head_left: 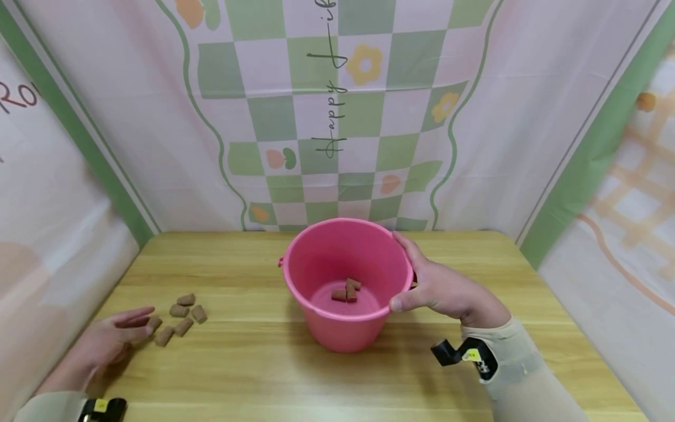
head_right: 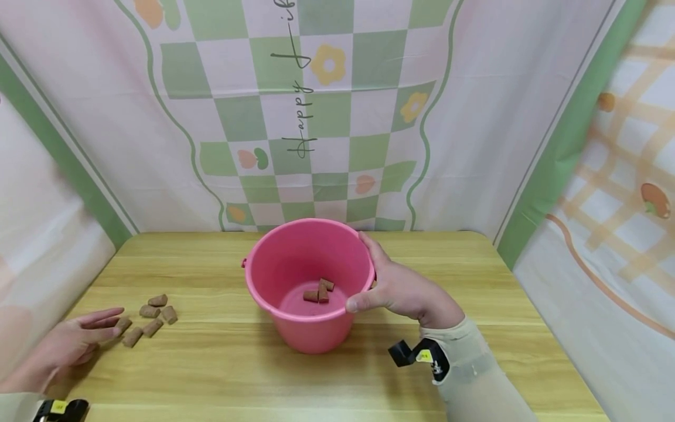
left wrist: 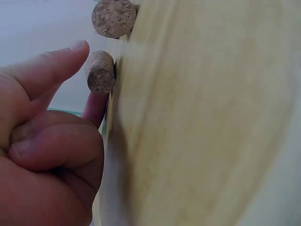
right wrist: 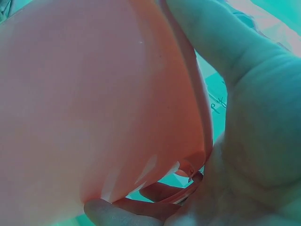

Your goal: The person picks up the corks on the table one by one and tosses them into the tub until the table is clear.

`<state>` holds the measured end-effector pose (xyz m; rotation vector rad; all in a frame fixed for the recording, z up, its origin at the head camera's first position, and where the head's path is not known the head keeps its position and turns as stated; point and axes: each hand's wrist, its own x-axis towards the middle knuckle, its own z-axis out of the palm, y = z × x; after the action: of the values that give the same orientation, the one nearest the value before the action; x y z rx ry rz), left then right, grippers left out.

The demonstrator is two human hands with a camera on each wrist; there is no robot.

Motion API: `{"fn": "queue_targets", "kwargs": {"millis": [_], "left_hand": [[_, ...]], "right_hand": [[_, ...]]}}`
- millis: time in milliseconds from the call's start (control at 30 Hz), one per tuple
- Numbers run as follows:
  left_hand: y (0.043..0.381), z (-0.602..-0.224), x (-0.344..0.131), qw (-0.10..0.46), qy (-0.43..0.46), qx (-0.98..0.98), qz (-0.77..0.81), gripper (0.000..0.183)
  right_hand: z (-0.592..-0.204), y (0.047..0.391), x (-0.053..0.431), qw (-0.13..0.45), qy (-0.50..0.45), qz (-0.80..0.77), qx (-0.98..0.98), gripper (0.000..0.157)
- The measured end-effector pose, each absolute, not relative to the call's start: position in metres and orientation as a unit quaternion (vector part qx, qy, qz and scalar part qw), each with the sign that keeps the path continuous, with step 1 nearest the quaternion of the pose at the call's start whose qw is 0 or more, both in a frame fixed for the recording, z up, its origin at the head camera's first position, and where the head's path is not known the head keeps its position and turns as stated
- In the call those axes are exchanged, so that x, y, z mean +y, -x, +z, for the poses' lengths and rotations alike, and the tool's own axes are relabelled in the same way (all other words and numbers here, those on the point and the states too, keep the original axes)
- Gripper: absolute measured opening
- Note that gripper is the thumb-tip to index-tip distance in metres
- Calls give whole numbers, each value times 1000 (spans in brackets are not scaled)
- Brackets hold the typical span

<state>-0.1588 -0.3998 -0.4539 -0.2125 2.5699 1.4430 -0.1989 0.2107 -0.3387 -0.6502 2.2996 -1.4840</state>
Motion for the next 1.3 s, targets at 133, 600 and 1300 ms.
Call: {"fn": "queue_targets", "kwargs": {"millis": [133, 600, 1300], "left_hand": [[160, -453, -398, 84, 61, 893, 437, 72], [163, -447, -389, 57, 40, 934, 351, 56], [160, -443, -391, 68, 90, 919, 379, 57]], "right_hand": [[-339, 199, 211, 167, 225, -518, 808, 121], [-339, 199, 210, 163, 224, -519, 808, 120], [-340, 199, 210, 171, 222, -529, 801, 120]]}}
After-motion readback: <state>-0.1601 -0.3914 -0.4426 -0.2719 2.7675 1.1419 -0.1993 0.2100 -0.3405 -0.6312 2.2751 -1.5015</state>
